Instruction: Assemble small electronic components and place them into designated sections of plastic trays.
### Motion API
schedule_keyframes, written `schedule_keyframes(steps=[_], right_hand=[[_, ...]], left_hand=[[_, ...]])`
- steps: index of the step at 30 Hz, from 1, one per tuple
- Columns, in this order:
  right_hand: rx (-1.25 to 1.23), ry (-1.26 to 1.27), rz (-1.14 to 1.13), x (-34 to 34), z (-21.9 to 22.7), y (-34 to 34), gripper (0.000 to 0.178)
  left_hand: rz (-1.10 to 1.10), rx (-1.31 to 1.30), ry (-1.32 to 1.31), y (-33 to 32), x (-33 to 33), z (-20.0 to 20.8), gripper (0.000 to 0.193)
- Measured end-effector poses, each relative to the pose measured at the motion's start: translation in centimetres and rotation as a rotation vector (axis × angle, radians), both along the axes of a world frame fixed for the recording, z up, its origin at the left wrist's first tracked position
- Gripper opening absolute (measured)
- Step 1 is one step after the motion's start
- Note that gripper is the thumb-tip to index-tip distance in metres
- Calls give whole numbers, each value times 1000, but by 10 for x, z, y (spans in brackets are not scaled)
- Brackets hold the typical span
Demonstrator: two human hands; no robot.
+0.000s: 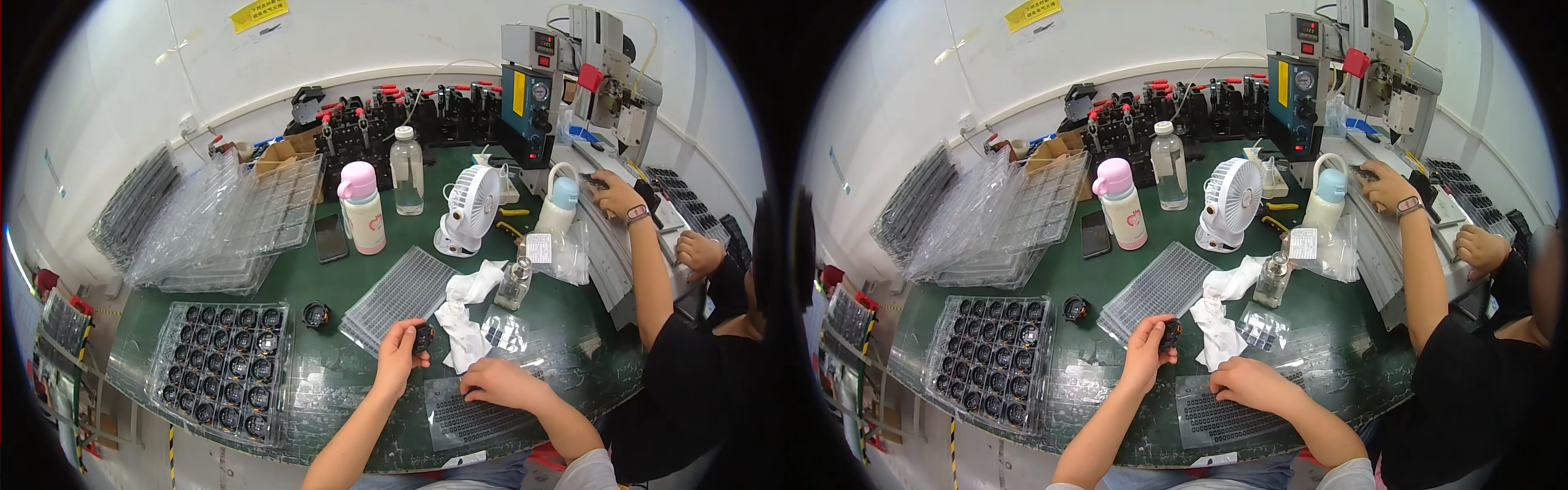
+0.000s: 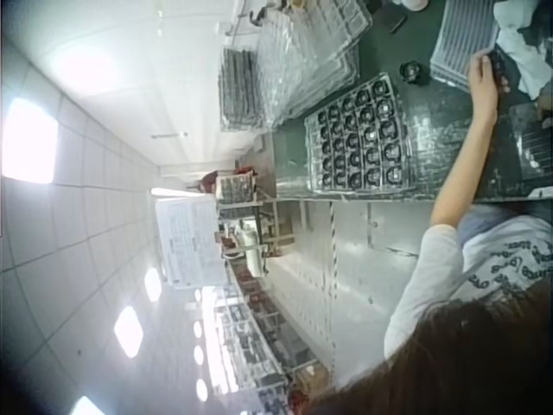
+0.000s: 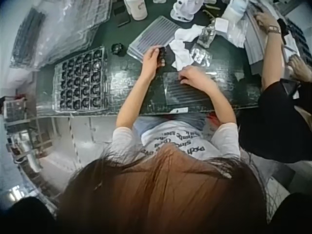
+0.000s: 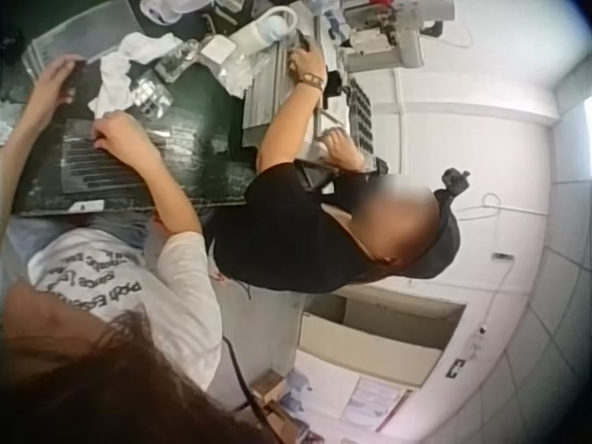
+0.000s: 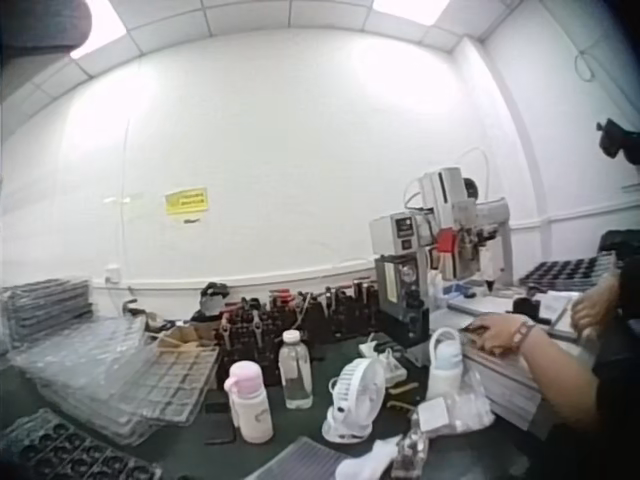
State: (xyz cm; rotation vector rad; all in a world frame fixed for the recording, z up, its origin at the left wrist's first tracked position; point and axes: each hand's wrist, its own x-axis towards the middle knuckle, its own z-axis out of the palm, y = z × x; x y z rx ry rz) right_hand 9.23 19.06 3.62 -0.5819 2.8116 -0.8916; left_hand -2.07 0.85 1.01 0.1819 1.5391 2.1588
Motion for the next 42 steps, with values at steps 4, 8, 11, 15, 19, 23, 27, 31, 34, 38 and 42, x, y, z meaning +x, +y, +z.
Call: schedule_keyframes(steps=[4,8,11,15,19,23,27,31,34,38,42], right_hand=[[24,40,9,1,1,-1,14],[66,94,20,2,-2,-1,11],[96,140,19,3,-1,-4,9],[115,165,9,5,-2,-5,7],[146,200,-5,6,-2,-7,6],[171,171,-7,7,1,-7,6],[19,-11,-2,3,16,1,5],[-609,187,-218,0,17,-1,8],[-933,68,-357,-1,13,-5,8],[-1102,-1,-332,-2,4,-7,9],[-1131,-65,-322,-1,7,-9,9]], left_hand=[[-6,9,-17,0,1,1,23],[-11,41,-48,0,2,2,22],[-21,67,-83,-1,3,5,21],[-36,103,-123,0,5,7,20],[-83,198,-157,0,6,5,19],[-123,214,-176,3,9,9,20],[-167,226,-208,1,10,8,22],[-200,171,-185,2,14,13,23],[-235,107,-139,5,18,17,22],[-251,41,-82,6,22,20,22],[-266,34,-94,5,21,15,22]])
